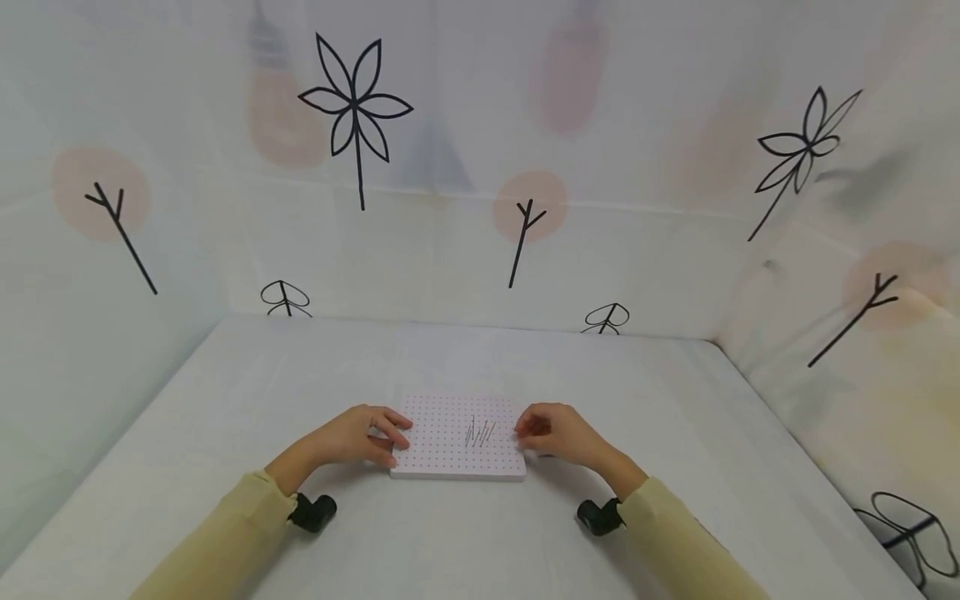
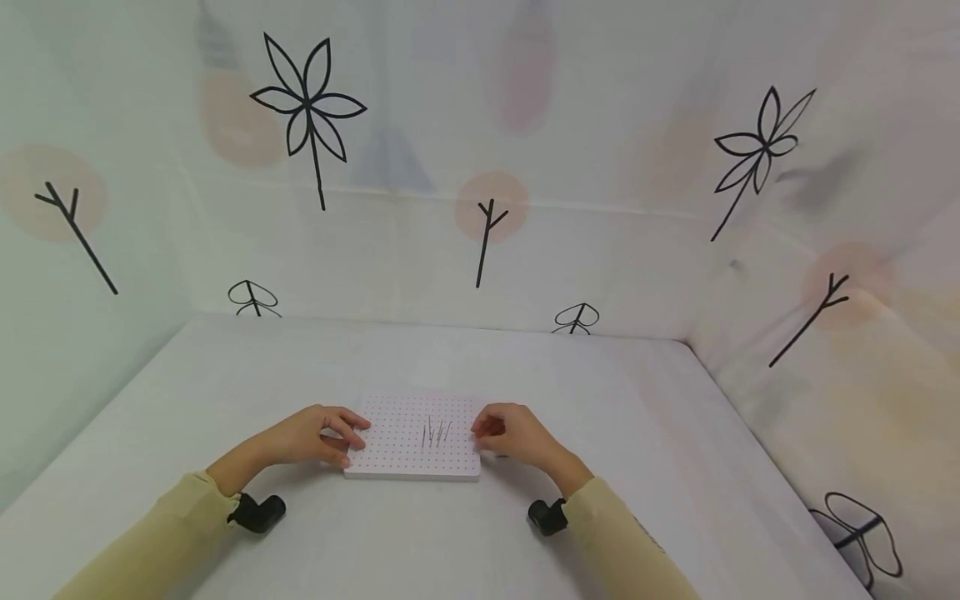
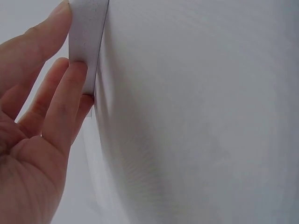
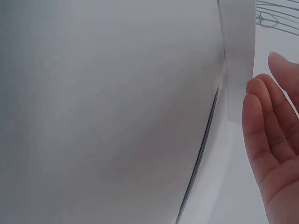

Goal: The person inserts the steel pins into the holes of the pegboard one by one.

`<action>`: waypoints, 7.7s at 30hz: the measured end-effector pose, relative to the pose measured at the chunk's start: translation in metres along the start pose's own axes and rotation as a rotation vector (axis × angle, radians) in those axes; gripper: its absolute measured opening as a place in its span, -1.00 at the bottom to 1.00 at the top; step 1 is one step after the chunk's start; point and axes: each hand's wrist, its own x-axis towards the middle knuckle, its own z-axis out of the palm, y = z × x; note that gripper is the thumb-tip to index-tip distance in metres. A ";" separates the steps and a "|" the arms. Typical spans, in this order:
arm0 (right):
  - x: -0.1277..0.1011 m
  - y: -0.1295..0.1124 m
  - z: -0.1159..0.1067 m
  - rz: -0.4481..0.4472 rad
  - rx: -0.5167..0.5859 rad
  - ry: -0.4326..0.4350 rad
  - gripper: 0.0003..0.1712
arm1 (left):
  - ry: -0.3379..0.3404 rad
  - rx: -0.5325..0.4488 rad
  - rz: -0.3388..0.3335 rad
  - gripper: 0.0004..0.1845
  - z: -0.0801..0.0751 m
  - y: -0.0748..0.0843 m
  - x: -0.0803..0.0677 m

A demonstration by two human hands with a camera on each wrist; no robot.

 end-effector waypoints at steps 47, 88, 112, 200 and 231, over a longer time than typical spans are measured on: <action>-0.023 0.033 -0.031 0.067 -0.126 -0.105 -0.91 | 0.008 0.021 -0.008 -0.80 -0.001 -0.001 0.002; -0.022 0.024 -0.032 -0.050 -0.064 -0.069 -0.95 | 0.008 0.019 -0.002 -0.79 0.000 -0.003 0.004; -0.010 0.004 -0.015 -0.022 0.068 0.089 -0.87 | 0.004 0.027 -0.004 -0.79 -0.001 -0.002 0.001; -0.007 -0.003 0.002 0.014 -0.005 0.044 -0.88 | 0.003 0.030 0.009 -0.80 -0.001 -0.005 0.001; -0.026 0.028 -0.026 0.022 -0.136 -0.069 -0.86 | -0.006 0.007 -0.014 -0.79 -0.001 -0.004 0.002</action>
